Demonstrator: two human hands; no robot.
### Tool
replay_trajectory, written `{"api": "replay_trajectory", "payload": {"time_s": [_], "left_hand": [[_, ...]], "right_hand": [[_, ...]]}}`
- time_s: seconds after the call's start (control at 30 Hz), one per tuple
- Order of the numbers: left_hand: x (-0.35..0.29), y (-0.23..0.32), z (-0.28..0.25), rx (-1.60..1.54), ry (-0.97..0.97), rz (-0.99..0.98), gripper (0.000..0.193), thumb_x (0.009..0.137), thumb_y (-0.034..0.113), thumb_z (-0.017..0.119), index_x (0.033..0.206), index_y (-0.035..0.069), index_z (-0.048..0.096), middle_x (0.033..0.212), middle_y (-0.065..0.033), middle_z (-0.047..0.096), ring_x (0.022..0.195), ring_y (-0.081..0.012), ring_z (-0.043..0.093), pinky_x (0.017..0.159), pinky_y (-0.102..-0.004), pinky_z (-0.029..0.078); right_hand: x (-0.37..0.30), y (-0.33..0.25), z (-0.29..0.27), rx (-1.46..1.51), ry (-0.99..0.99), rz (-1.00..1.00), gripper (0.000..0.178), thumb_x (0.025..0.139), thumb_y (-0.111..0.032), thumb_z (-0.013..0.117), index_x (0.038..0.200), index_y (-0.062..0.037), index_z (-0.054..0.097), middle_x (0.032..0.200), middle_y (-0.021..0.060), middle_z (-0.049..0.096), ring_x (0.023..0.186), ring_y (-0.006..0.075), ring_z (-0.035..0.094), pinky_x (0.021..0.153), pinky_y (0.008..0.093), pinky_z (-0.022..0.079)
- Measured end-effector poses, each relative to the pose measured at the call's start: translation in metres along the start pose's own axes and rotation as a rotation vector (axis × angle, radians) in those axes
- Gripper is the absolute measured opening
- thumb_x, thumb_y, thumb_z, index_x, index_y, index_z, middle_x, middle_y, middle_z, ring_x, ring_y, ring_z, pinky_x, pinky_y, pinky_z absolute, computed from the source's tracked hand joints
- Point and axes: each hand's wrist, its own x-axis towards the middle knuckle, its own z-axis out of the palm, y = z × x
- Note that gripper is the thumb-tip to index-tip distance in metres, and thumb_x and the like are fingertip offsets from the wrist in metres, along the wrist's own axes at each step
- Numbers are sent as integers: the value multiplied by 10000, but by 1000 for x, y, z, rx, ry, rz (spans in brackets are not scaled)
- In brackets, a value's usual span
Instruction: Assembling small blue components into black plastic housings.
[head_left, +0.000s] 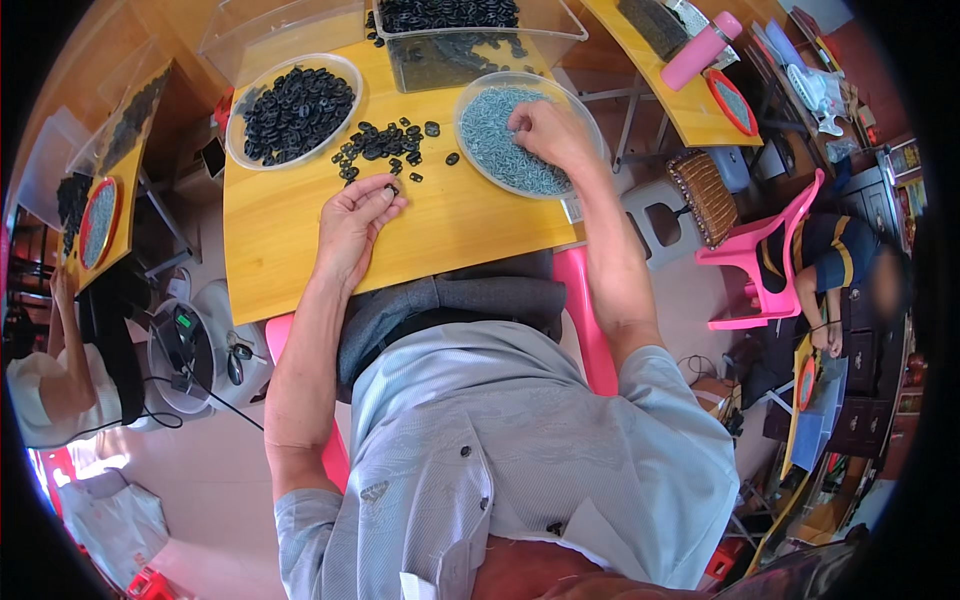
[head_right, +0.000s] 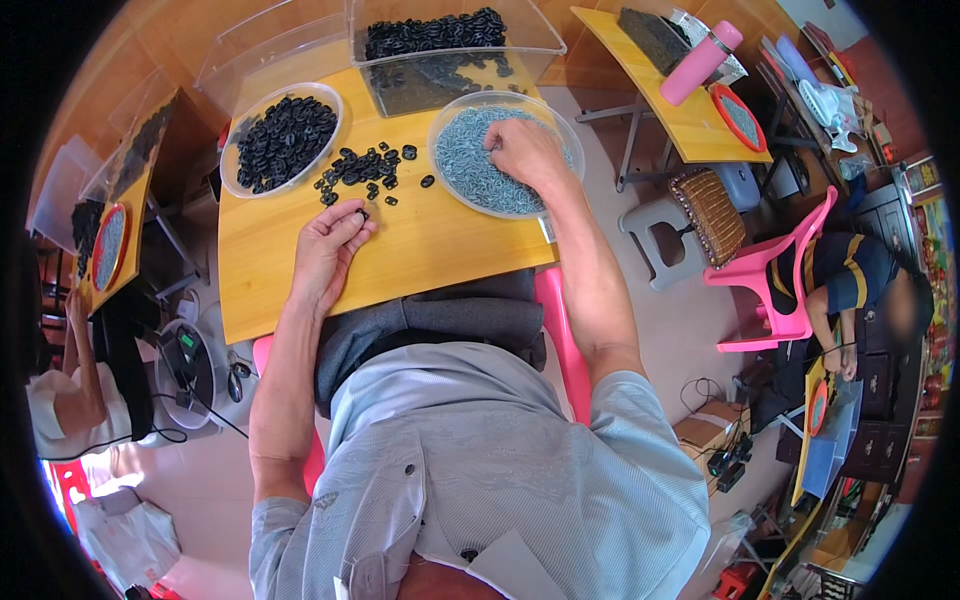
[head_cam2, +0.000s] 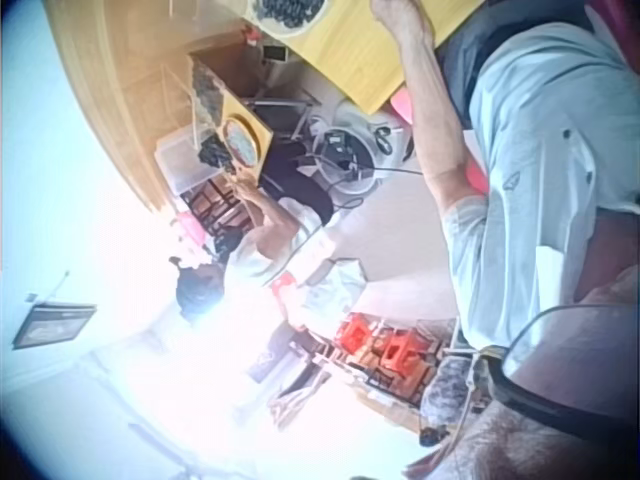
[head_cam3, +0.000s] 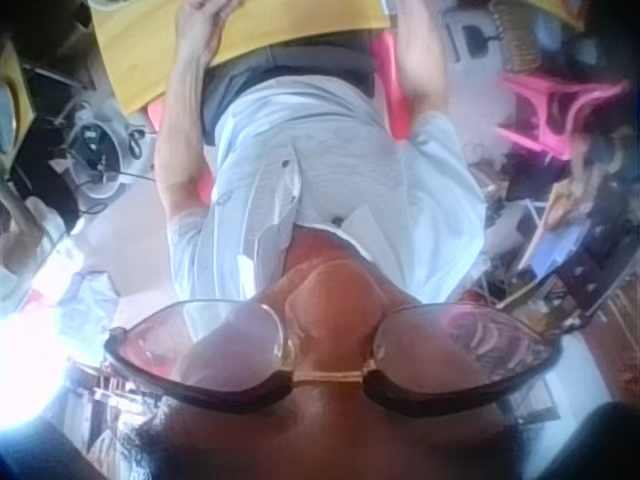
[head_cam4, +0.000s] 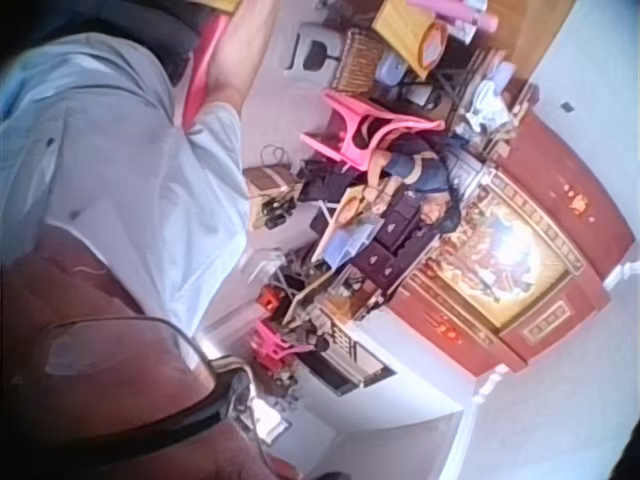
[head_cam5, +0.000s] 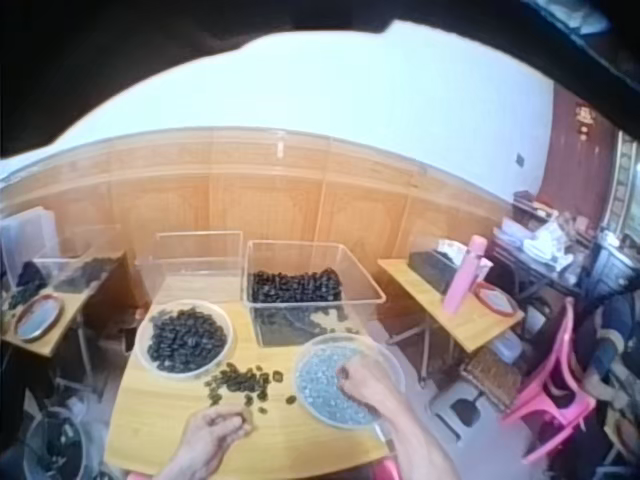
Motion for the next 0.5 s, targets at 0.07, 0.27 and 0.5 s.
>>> {"api": "replay_trajectory", "payload": {"time_s": [0.07, 0.27, 0.5], "left_hand": [[0, 0, -1, 2, 1, 3, 222, 929, -19, 613, 1147, -61, 633, 1022, -125, 684, 891, -207, 689, 817, -272, 561], [-1, 1, 0, -7, 1, 7, 222, 930, -19, 612, 1147, -58, 631, 1016, -121, 685, 886, -202, 689, 812, -265, 560], [-2, 1, 1, 10, -6, 9, 214, 932, -15, 611, 1141, -55, 638, 1000, -115, 688, 881, -189, 689, 804, -257, 558]], "right_hand": [[3, -3, -2, -15, -47, 34, 93, 763, -114, 648, 817, -105, 723, 800, 131, 703, 829, 348, 669, 736, 438, 508], [4, -7, -5, 71, -95, 137, 136, 764, -114, 672, 884, -107, 736, 832, 135, 708, 839, 336, 673, 748, 430, 509], [5, -7, 4, 18, -28, 99, 110, 781, -118, 649, 845, -90, 734, 818, 167, 698, 862, 362, 669, 756, 452, 506]]}}
